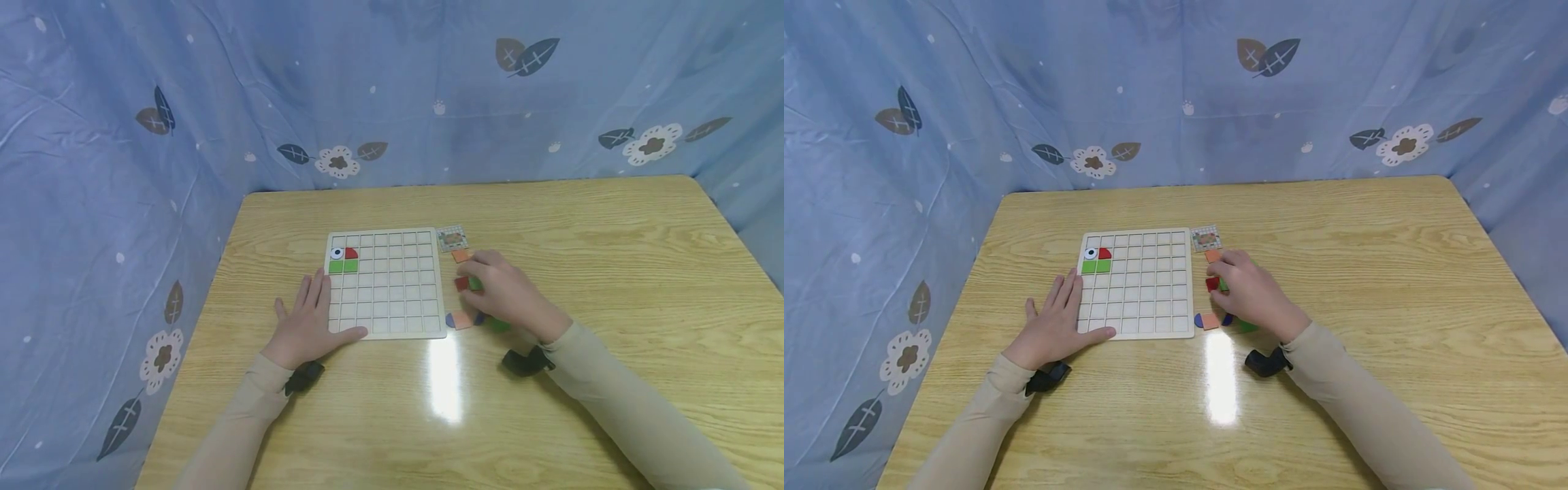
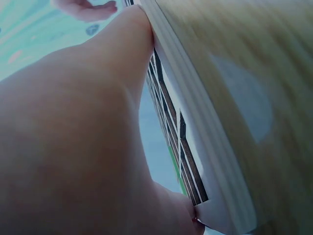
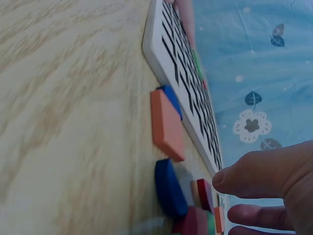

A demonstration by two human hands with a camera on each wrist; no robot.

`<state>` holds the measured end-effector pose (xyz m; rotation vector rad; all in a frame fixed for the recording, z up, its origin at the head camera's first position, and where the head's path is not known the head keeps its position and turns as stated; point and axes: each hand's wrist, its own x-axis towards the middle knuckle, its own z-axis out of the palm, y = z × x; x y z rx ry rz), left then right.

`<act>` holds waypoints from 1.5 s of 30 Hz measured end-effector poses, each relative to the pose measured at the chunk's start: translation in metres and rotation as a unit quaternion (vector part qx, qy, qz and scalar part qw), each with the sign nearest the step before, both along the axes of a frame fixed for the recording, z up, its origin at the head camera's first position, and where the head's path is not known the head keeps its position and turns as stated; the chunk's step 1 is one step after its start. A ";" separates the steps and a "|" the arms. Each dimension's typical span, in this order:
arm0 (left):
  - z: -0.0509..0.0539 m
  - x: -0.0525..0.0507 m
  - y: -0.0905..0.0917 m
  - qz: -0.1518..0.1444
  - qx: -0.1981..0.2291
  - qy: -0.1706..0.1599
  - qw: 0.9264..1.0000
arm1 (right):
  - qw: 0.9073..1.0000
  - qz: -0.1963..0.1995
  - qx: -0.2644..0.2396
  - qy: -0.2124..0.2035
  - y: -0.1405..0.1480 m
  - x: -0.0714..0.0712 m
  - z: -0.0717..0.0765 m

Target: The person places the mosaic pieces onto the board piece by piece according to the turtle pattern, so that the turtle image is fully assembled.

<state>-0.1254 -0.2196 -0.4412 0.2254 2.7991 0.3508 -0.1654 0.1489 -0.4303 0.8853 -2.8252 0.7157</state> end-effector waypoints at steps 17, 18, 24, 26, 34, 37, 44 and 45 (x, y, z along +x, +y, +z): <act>0.001 0.000 0.000 -0.002 0.003 -0.001 1.000 | 1.000 -0.012 0.022 0.013 0.006 0.002 -0.008; 0.001 -0.001 0.001 -0.002 0.004 0.000 1.000 | 1.000 -0.014 0.024 0.012 0.006 0.002 -0.009; -0.001 -0.001 0.000 -0.001 0.001 0.000 1.000 | 1.000 -0.018 0.025 0.003 0.005 0.003 -0.011; -0.001 -0.001 0.000 -0.001 -0.001 0.000 1.000 | 0.999 -0.020 0.025 0.001 0.005 0.002 -0.011; -0.002 -0.001 -0.001 0.000 -0.002 0.002 1.000 | 0.999 -0.021 0.024 0.007 0.006 0.001 -0.013; -0.003 -0.001 -0.001 -0.001 -0.003 0.003 1.000 | 0.999 -0.022 0.026 0.009 0.008 0.001 -0.014; -0.002 -0.001 -0.001 -0.001 0.002 0.004 1.000 | 0.999 -0.023 0.027 0.009 0.009 0.001 -0.013; -0.002 -0.001 -0.001 -0.001 0.002 0.004 1.000 | 0.999 -0.022 0.026 0.011 0.009 0.001 -0.013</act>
